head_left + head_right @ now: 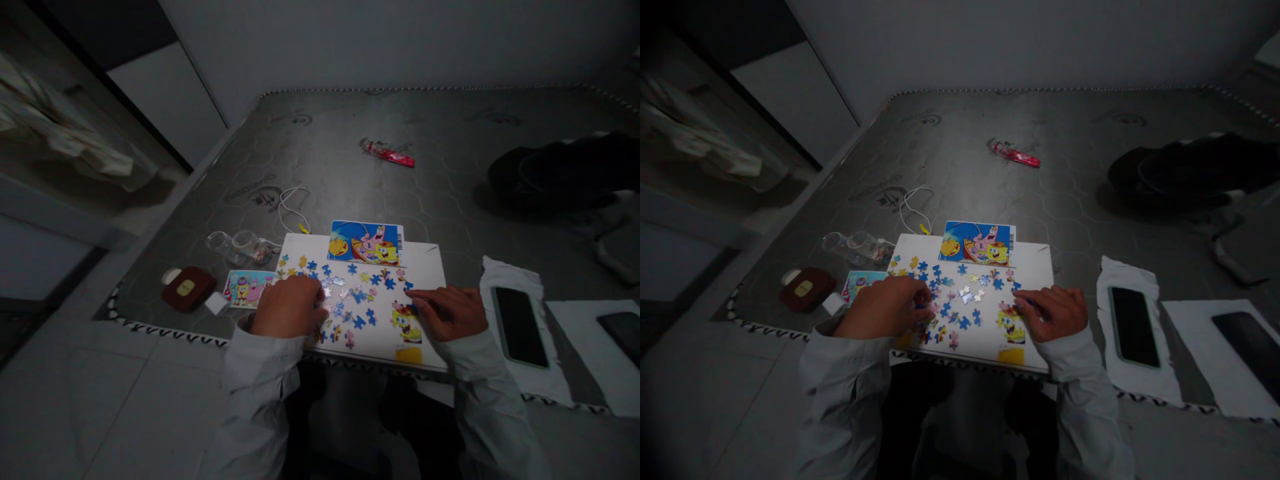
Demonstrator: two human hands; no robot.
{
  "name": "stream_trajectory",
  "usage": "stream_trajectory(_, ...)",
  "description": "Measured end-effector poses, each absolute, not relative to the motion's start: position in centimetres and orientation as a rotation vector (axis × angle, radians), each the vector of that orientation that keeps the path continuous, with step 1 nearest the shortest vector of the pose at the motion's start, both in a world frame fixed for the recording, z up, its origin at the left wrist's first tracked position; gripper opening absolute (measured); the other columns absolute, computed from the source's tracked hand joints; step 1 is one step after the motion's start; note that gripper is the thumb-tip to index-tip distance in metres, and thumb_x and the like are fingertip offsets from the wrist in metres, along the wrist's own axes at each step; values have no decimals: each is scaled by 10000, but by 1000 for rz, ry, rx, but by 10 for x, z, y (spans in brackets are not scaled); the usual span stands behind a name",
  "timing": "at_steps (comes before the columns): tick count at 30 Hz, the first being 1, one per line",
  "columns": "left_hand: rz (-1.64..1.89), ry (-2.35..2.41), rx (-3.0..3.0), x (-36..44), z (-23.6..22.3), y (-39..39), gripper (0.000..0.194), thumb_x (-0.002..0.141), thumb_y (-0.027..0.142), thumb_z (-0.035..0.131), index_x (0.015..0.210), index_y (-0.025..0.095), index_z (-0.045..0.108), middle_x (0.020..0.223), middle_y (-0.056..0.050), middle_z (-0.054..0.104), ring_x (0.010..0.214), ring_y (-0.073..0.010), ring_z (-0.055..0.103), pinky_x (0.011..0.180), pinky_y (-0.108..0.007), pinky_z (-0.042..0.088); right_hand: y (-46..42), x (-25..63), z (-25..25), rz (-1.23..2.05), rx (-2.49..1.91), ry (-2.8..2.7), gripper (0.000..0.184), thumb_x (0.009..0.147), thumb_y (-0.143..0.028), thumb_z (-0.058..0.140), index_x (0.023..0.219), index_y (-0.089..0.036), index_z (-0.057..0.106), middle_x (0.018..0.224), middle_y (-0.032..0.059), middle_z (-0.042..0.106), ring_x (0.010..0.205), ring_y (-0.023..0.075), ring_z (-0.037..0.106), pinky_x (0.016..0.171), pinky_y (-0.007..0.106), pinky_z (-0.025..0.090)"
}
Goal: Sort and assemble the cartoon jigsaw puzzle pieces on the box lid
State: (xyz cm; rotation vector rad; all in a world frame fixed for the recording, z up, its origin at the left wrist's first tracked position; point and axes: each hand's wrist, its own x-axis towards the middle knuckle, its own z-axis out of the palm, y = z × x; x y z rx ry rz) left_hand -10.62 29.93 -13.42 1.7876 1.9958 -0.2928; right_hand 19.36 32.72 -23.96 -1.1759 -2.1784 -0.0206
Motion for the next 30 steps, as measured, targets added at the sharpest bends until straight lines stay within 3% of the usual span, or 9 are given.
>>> stream_trajectory(13,-333,1998,1779,-96,-135,304,154,845,298,731,978,279,806,1087,-52,799,1081,-307,718,882,-426,543,328,195,-240,-36,-1177,-2193,359,1034,-463,554,921,-240,812,587,-50,652,563,121,585,711,342,302)
stream_trajectory(30,-296,1942,1816,-97,-135,301,92,828,310,709,871,264,777,979,-71,788,979,-316,717,825,-436,531,327,195,-241,18,-1229,-2176,360,1024,-489,561,932,-255,820,582,-43,657,571,115,582,719,344,305)
